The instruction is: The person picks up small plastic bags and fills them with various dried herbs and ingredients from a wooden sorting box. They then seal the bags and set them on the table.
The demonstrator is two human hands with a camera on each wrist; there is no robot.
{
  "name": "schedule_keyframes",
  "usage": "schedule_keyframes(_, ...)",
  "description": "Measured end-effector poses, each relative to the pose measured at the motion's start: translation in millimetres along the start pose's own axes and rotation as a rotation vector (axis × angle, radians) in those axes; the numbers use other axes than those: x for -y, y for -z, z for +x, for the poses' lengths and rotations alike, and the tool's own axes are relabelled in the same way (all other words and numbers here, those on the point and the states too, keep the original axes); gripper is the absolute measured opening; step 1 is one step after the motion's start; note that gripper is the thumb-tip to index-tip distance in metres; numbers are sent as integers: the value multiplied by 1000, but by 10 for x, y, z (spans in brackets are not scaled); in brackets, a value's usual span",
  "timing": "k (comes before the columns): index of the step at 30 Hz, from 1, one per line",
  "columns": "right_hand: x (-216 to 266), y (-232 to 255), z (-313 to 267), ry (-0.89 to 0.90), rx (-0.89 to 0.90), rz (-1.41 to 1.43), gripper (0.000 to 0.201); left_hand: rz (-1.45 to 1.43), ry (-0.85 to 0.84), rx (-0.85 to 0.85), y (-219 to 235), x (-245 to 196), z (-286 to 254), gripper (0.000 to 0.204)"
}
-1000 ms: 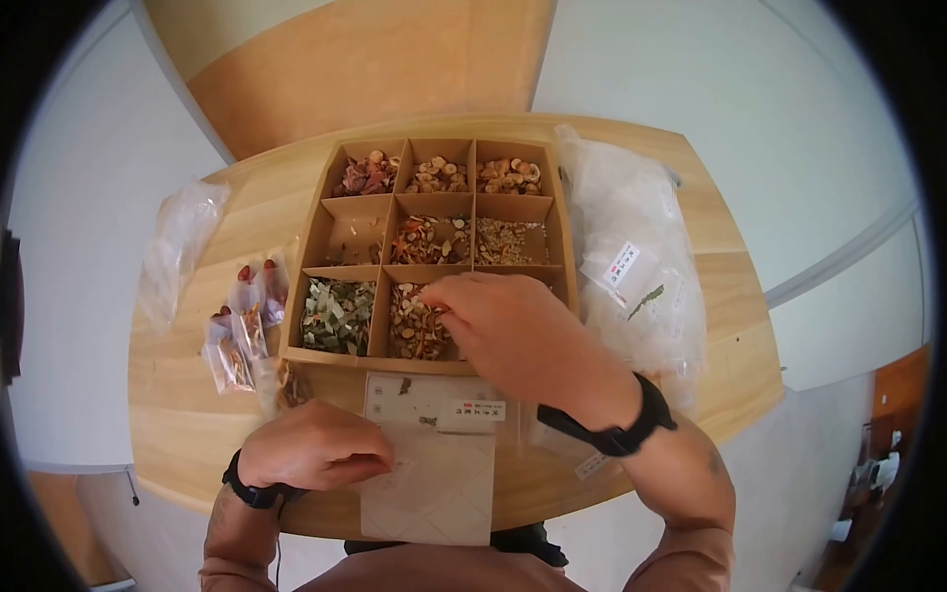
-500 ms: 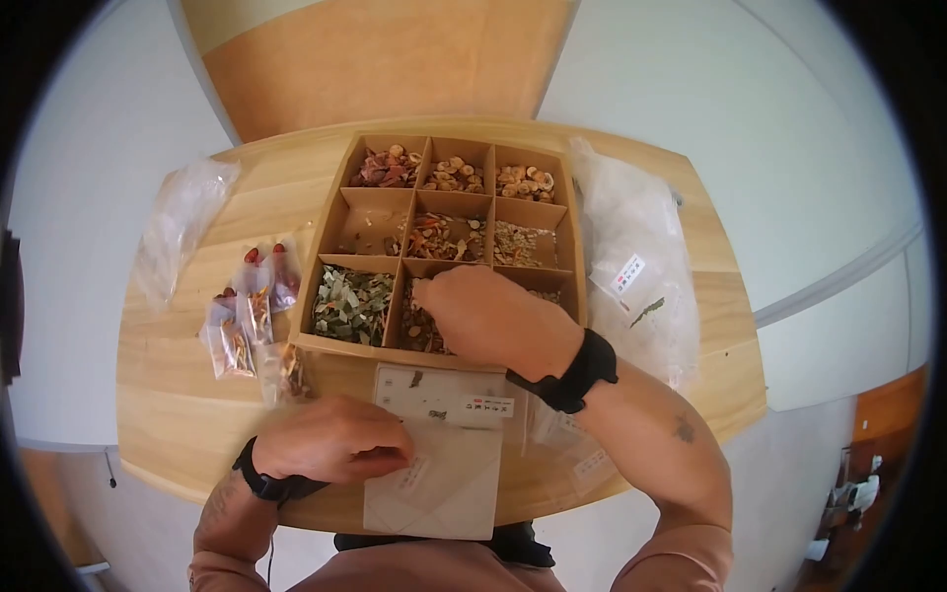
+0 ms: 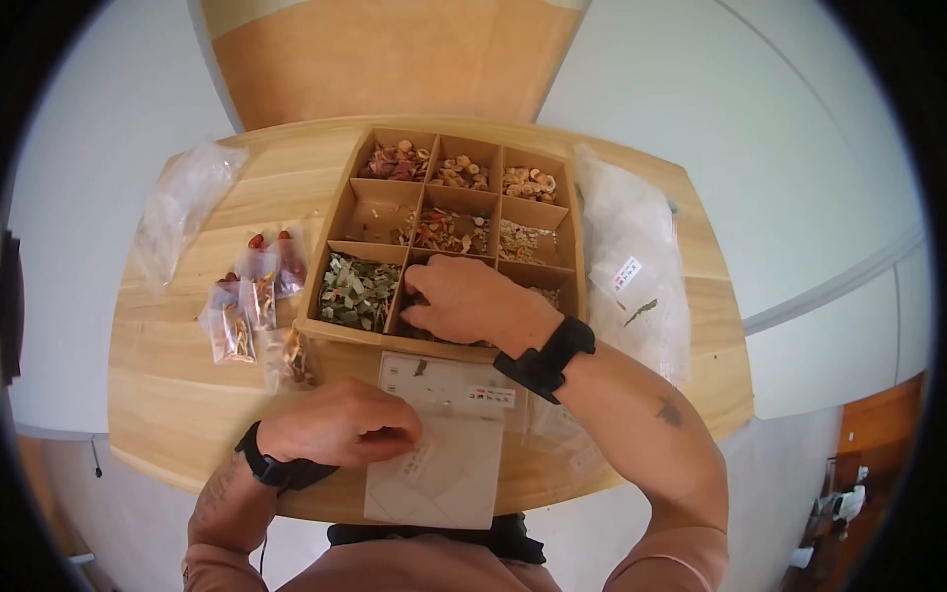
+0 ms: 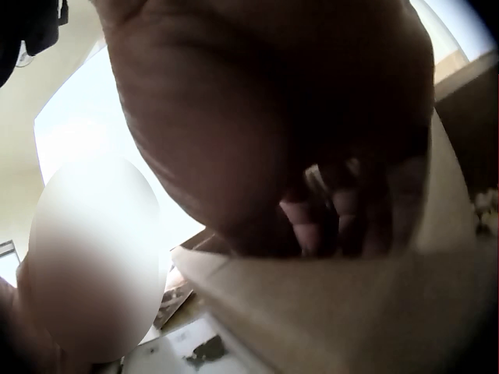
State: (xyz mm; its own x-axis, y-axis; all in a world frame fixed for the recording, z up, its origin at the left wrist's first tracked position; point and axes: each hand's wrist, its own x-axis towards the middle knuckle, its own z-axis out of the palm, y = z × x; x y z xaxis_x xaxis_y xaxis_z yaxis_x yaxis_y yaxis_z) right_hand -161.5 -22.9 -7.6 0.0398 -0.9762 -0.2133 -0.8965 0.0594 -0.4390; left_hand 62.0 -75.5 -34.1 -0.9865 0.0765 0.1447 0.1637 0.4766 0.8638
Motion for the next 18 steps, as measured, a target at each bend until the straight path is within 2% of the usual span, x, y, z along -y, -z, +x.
schedule_keyframes(9,-4,-225,-108,11,-127,122,23,-32,47,1,14,-34,5,7)
schedule_keyframes(18,6,-381,-65,-4,-129,227,27,-58,68,3,28,-18,9,7)
